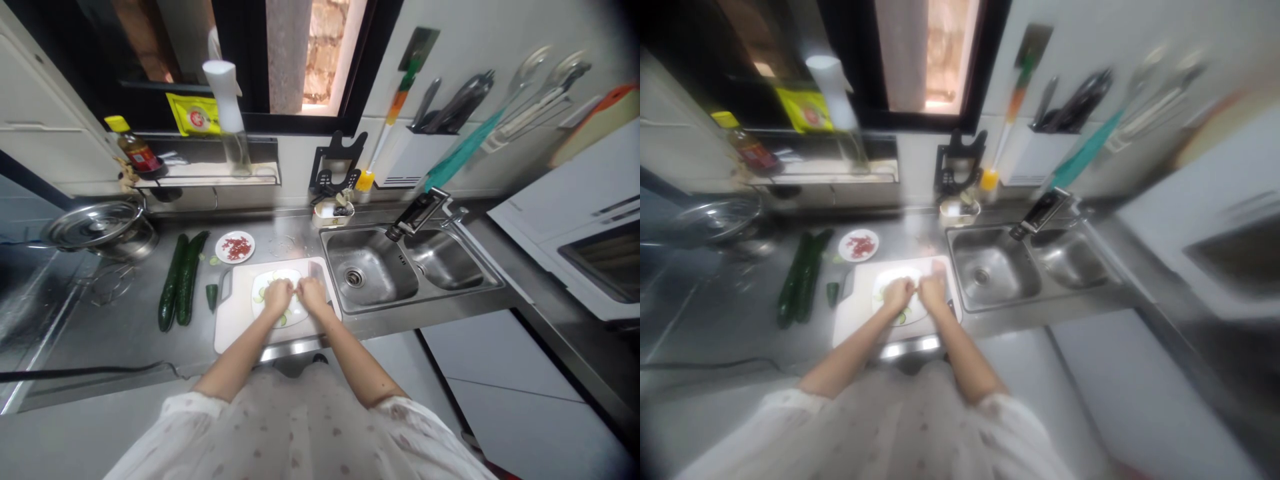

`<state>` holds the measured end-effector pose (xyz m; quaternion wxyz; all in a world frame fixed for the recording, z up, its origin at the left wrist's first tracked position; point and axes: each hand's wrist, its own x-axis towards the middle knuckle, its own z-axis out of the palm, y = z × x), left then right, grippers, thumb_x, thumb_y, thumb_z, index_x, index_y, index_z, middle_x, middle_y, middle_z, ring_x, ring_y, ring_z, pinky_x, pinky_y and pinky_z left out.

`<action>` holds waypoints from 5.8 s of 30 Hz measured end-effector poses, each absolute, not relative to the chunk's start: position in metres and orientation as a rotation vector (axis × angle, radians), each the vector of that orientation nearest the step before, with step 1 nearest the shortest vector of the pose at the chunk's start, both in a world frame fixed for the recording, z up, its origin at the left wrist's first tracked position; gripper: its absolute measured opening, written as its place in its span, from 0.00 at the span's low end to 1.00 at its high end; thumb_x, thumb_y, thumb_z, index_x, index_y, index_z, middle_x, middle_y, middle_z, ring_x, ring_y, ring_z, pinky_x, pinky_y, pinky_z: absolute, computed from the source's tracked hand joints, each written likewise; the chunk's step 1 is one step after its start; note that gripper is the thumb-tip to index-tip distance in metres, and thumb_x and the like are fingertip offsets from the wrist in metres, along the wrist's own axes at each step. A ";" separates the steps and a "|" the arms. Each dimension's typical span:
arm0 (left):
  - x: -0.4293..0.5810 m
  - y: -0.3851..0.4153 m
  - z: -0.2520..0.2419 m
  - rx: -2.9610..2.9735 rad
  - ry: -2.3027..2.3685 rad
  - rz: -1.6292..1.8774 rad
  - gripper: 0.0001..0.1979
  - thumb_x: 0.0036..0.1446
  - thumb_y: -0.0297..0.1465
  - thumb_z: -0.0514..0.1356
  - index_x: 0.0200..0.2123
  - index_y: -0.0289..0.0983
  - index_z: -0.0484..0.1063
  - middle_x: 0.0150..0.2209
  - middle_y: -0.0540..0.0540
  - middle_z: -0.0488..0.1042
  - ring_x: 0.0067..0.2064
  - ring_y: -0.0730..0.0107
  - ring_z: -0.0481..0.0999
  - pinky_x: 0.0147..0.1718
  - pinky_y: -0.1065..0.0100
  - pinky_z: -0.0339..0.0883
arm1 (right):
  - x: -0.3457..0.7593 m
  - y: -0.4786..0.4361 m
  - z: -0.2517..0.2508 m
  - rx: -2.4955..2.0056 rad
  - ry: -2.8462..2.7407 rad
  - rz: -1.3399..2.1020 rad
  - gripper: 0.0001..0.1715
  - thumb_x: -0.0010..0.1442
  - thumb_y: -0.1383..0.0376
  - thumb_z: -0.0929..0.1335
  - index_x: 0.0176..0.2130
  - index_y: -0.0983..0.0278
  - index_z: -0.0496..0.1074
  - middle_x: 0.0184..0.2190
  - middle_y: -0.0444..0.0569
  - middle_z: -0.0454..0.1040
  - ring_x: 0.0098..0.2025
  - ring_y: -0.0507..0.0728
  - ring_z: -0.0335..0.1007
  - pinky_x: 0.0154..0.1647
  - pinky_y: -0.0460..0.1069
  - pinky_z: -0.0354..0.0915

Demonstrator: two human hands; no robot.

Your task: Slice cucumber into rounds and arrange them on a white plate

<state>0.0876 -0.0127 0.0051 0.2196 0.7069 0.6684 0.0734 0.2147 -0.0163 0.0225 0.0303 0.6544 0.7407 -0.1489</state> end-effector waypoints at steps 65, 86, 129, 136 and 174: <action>-0.039 0.090 -0.002 1.835 2.214 0.219 0.18 0.57 0.34 0.53 0.49 0.40 0.74 0.49 0.35 0.73 0.50 0.51 0.70 0.47 0.57 0.60 | 0.225 -0.081 0.032 2.509 2.600 -1.022 0.11 0.57 0.62 0.62 0.29 0.62 0.71 0.25 0.47 0.72 0.28 0.54 0.65 0.29 0.46 0.56; 0.011 0.023 0.040 0.736 1.396 1.138 0.18 0.44 0.40 0.64 0.37 0.34 0.75 0.28 0.49 0.73 0.25 0.78 0.68 0.21 0.77 0.56 | 0.197 -0.041 0.056 2.494 2.685 -1.333 0.10 0.55 0.60 0.64 0.30 0.62 0.72 0.25 0.45 0.72 0.29 0.53 0.65 0.31 0.46 0.60; 0.027 -0.053 0.070 1.327 1.454 1.137 0.12 0.53 0.38 0.59 0.34 0.36 0.75 0.35 0.45 0.77 0.36 0.69 0.73 0.34 0.71 0.65 | 0.178 -0.042 0.063 2.381 2.856 -1.551 0.09 0.55 0.61 0.65 0.28 0.63 0.71 0.29 0.46 0.72 0.34 0.53 0.66 0.36 0.47 0.61; 0.014 -0.064 0.046 1.421 1.634 0.994 0.11 0.54 0.36 0.59 0.38 0.37 0.75 0.34 0.47 0.77 0.36 0.69 0.74 0.36 0.70 0.67 | 0.193 -0.056 0.041 2.237 2.773 -1.227 0.07 0.56 0.67 0.65 0.30 0.64 0.74 0.28 0.45 0.73 0.33 0.53 0.66 0.36 0.46 0.59; 0.040 -0.080 0.006 1.913 1.828 0.203 0.09 0.60 0.33 0.55 0.39 0.40 0.74 0.42 0.45 0.75 0.45 0.65 0.71 0.43 0.68 0.60 | 0.178 -0.073 0.026 1.756 2.430 -0.577 0.19 0.65 0.65 0.58 0.39 0.65 0.76 0.39 0.55 0.77 0.41 0.58 0.68 0.45 0.51 0.50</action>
